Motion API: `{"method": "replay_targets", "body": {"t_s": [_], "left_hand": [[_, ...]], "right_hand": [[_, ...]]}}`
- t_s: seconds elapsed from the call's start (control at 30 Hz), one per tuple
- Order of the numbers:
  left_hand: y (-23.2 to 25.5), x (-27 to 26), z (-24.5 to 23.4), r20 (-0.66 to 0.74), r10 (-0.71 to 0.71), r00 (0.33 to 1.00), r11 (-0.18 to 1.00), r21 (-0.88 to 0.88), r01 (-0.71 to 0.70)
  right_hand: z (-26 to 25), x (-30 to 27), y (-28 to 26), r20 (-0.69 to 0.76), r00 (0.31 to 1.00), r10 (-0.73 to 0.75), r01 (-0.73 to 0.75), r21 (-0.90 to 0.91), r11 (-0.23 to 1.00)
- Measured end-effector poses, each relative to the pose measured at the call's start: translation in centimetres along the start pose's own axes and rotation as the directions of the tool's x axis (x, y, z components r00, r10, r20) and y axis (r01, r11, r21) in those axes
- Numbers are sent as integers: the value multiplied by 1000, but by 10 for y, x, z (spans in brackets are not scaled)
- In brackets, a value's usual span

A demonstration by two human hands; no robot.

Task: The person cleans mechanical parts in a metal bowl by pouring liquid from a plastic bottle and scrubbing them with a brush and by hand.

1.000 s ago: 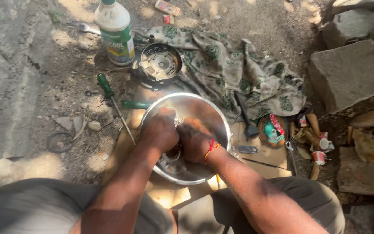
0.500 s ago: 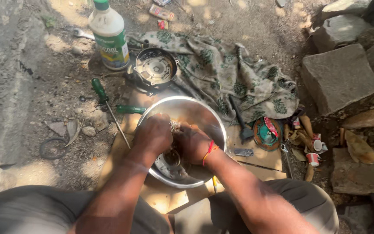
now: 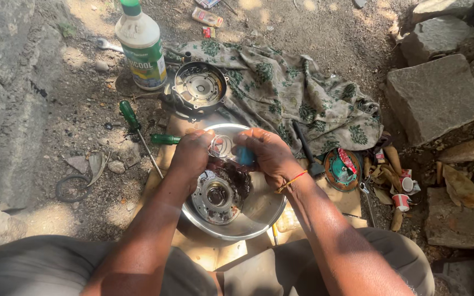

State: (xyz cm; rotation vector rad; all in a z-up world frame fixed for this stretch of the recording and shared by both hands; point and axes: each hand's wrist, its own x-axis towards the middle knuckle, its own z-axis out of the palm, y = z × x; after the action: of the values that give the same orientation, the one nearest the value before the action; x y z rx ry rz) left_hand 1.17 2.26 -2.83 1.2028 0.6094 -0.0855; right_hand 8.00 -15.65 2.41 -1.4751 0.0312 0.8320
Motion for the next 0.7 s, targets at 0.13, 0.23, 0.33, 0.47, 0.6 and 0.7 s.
{"method": "replay_targets", "body": {"t_s": [0.13,0.23,0.33,0.47,0.6,0.7], "left_hand": [[12,-7,8,61,42,997,994,94,-47],[7,-16,15,-33,62,998,846,533,-34],[1,-26,10,37,482,875,499,810,-309],[-5,-23,9,166,582,796,339,840,-424],[-14,-19,4,105,540,835,399,842,-364],[4,-15,11,99,506,857,425,836,-347]], "right_hand": [[6,5,8,53,991,-120,128,-189,974],[11,1,25,97,953,-285,298,-456,839],[21,-6,34,172,869,-464,253,-960,117],[25,-13,30,364,881,-303,359,-930,-75],[33,-18,34,101,985,-138,106,-994,29],[36,-20,20,591,749,-300,569,-805,-165]]}}
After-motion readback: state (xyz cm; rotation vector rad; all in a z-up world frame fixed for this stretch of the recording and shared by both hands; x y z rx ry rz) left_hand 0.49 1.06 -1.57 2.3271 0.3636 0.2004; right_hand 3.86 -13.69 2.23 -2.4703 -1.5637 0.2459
